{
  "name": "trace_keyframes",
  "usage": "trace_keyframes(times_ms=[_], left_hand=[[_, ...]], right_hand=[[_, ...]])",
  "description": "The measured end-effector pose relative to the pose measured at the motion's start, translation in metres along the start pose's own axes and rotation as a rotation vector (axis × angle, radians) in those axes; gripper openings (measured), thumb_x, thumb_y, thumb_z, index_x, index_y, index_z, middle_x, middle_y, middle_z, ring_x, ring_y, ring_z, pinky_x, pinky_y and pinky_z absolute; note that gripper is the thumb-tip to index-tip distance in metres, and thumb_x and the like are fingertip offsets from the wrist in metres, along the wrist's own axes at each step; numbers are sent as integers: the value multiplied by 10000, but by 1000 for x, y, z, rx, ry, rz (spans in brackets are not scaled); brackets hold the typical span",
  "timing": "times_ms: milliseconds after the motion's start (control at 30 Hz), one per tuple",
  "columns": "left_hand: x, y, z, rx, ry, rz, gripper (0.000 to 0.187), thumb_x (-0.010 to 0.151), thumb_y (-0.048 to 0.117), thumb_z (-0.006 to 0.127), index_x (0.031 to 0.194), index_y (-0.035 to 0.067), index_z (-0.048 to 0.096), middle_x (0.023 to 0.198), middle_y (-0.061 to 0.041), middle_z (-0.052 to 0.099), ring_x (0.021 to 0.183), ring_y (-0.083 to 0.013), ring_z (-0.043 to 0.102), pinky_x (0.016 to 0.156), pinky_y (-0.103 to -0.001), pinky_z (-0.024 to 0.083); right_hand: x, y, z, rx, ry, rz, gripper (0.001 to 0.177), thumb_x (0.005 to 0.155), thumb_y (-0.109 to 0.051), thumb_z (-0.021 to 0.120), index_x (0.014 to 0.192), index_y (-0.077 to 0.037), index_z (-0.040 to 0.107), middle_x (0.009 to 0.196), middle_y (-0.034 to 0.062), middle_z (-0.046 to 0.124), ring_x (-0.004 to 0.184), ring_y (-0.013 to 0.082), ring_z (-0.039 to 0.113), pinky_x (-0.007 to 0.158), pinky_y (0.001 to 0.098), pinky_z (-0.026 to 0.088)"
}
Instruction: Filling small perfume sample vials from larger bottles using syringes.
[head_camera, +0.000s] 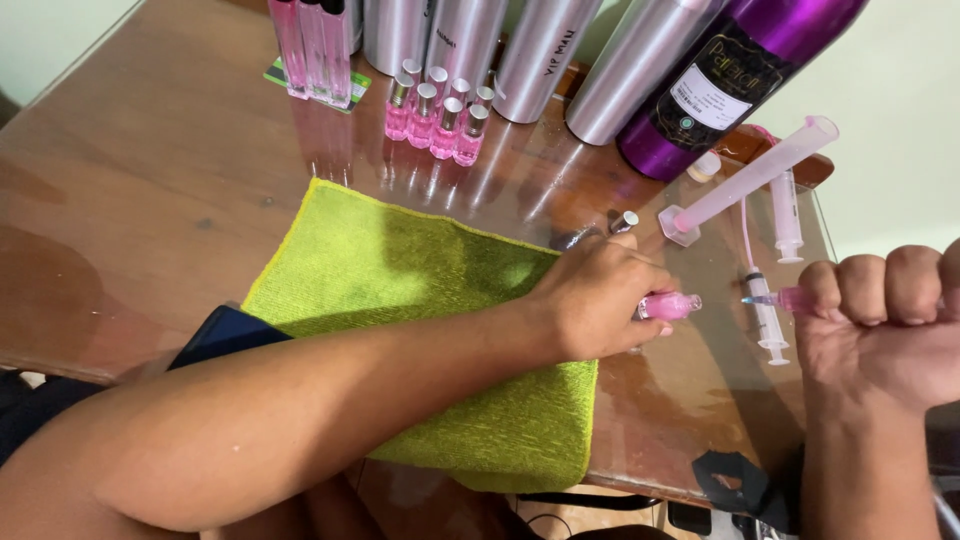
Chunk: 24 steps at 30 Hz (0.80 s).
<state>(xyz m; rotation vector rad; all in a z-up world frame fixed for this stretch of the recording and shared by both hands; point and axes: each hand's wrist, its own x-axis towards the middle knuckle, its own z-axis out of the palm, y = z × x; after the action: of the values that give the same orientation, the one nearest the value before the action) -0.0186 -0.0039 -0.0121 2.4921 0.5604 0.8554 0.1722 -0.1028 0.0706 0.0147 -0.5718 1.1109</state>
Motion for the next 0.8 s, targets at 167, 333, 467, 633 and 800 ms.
trace_keyframes(times_ms=[167, 333, 467, 633, 800], left_hand=[[1, 2, -4, -23, -48, -61, 151, 823, 405, 765, 859, 263, 730, 784, 1, 752, 910, -236, 620, 766, -432, 489], [0, 11, -17, -39, -134, -144, 148, 837, 388, 783, 900, 256, 754, 864, -30, 733, 914, -225, 640, 762, -415, 527], [0, 9, -16, -36, -141, -139, 147, 838, 404, 776, 864, 266, 735, 844, -36, 699, 894, -224, 635, 776, -407, 518], [1, 5, -12, -39, -112, -98, 188, 818, 406, 786, 947, 273, 750, 814, -5, 759, 896, -216, 624, 779, -408, 508], [1, 5, -11, -62, -136, -148, 433, 793, 434, 806, 1201, 300, 757, 908, -76, 737, 901, -223, 647, 803, -402, 534]], right_hand=[[3, -9, -11, -1068, -81, 28, 400, 1124, -405, 404, 755, -317, 280, 643, -123, 87, 582, 45, 47, 580, 206, 104], [4, 1, -4, -1143, -149, 42, 302, 1041, -388, 324, 763, -321, 229, 630, -120, 72, 597, 69, 27, 568, 235, 80], [4, 1, -6, -1190, -190, 48, 406, 1102, -437, 292, 735, -307, 180, 637, -127, 66, 589, 59, 29, 568, 235, 76], [4, -30, -45, -967, -100, 42, 421, 1065, -344, 443, 691, -281, 259, 666, -118, 101, 590, 43, 80, 616, 225, 140], [2, -10, -12, 68, -31, 75, 512, 849, 296, 527, 641, -41, 202, 643, -21, 64, 547, 165, 91, 556, 404, 145]])
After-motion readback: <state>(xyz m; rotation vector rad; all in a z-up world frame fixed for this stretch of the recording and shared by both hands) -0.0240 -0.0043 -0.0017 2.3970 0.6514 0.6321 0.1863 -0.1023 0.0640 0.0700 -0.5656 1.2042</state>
